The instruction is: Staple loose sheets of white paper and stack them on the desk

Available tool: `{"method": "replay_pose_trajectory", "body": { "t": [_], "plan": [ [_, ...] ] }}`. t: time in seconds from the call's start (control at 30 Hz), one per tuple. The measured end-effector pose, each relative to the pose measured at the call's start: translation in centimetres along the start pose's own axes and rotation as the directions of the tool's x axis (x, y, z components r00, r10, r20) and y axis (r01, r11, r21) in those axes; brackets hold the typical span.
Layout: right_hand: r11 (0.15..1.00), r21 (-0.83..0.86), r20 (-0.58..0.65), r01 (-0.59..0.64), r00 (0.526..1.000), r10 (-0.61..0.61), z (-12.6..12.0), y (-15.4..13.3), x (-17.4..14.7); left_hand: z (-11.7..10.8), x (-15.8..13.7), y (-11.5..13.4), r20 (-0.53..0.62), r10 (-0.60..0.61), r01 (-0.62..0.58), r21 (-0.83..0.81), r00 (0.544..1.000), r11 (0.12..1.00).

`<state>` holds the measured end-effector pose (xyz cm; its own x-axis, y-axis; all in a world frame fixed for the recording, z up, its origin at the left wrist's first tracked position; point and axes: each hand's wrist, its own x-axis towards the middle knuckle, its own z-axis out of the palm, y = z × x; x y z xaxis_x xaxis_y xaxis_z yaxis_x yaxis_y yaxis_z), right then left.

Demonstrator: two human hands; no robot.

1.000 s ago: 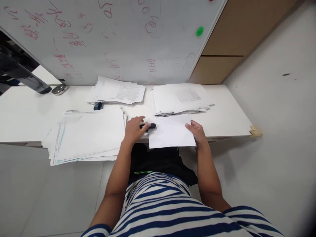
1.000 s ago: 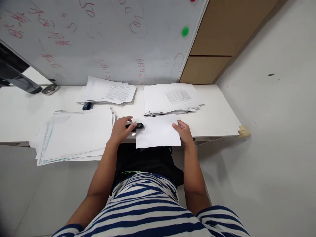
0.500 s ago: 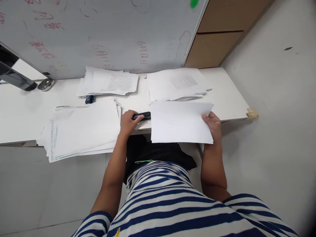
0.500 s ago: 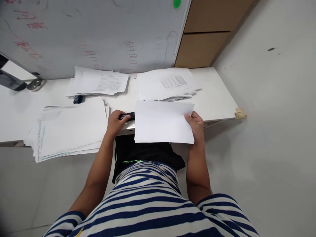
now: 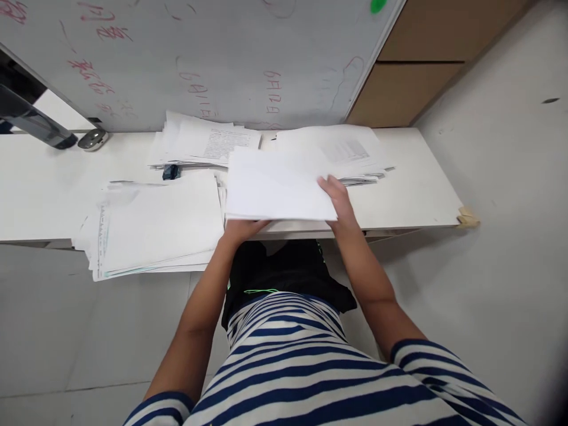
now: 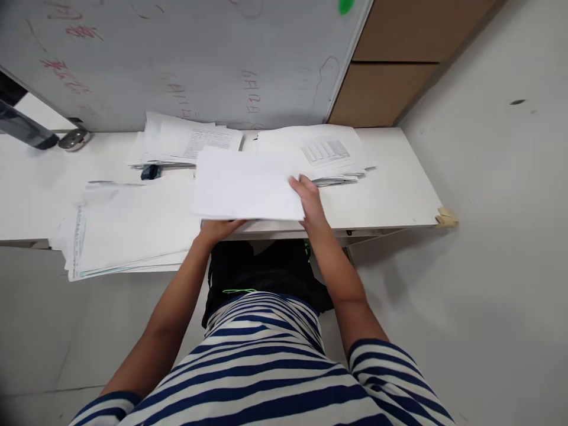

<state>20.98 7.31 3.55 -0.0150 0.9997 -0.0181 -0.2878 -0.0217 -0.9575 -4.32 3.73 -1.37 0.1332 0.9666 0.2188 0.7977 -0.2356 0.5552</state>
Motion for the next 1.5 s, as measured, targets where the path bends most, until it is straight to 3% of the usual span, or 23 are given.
{"method": "replay_pose_trajectory", "body": {
  "t": [0.13, 0.23, 0.3, 0.37, 0.47, 0.57, 0.63, 0.7, 0.8, 0.93, 1.1, 1.23, 1.4, 1.5],
  "plan": [
    [0.989, -0.129, 0.162, 0.073, 0.985, -0.052, 7.7, 1.8, 9.8, 0.3, 0.3, 0.6, 0.078, 0.163, -0.174, 0.170, 0.984, 0.970],
    [0.938, -0.326, 0.204, 0.117, 0.978, -0.051, 12.5, 4.3, 17.0, 0.3, 0.4, 0.6, 0.086, 0.206, -0.220, 0.213, 0.975, 0.952],
    [0.862, -0.482, 0.192, 0.157, 0.979, -0.071, 14.5, 5.8, 20.3, 0.2, 0.3, 0.5, 0.080, 0.201, -0.214, 0.229, 0.976, 0.949],
    [0.730, -0.632, 0.196, 0.261, 0.965, -0.175, 14.8, 6.9, 21.6, 0.1, 0.1, 0.5, 0.069, 0.192, -0.204, 0.236, 0.979, 0.950],
    [0.464, -0.758, 0.309, 0.459, 0.878, -0.365, 12.0, 7.1, 20.0, -0.1, -0.1, 0.6, 0.057, 0.192, -0.200, 0.226, 0.980, 0.953],
    [0.240, -0.824, 0.379, 0.514, 0.814, -0.440, 6.5, 6.1, 15.8, -0.4, -0.2, 0.6, 0.039, 0.205, -0.209, 0.205, 0.978, 0.956],
    [0.179, -0.858, 0.362, 0.481, 0.814, -0.454, 2.4, 5.2, 13.1, -0.4, -0.3, 0.5, 0.024, 0.206, -0.206, 0.190, 0.978, 0.960],
    [0.174, -0.894, 0.292, 0.414, 0.830, -0.476, -1.3, 4.5, 10.9, -0.4, -0.3, 0.4, 0.012, 0.198, -0.197, 0.181, 0.980, 0.964],
    [0.178, -0.929, 0.194, 0.324, 0.837, -0.511, -4.8, 4.2, 8.8, -0.1, -0.2, 0.0, 0.001, 0.200, -0.197, 0.176, 0.980, 0.964],
    [0.128, -0.963, 0.139, 0.238, 0.843, -0.519, -5.1, 4.8, 7.9, 0.0, 0.0, -0.1, 0.001, 0.191, -0.188, 0.162, 0.982, 0.969],
    [0.025, -0.956, 0.259, 0.293, 0.877, -0.404, -3.8, 4.9, 7.8, -0.5, 0.0, 0.3, 0.045, 0.151, -0.156, 0.134, 0.988, 0.979],
    [0.097, -0.954, 0.220, 0.283, 0.884, -0.411, -4.0, 4.7, 7.7, -0.6, 0.0, 0.3, 0.038, 0.162, -0.165, 0.130, 0.986, 0.978],
    [0.164, -0.965, 0.095, 0.204, 0.857, -0.506, -4.2, 4.7, 7.8, -0.4, 0.1, 0.0, 0.025, 0.166, -0.168, 0.159, 0.986, 0.973],
    [0.183, -0.975, 0.033, 0.130, 0.888, -0.459, -4.3, 4.8, 8.3, -0.4, 0.1, 0.1, 0.017, 0.158, -0.158, 0.178, 0.987, 0.971]
  ]
}}
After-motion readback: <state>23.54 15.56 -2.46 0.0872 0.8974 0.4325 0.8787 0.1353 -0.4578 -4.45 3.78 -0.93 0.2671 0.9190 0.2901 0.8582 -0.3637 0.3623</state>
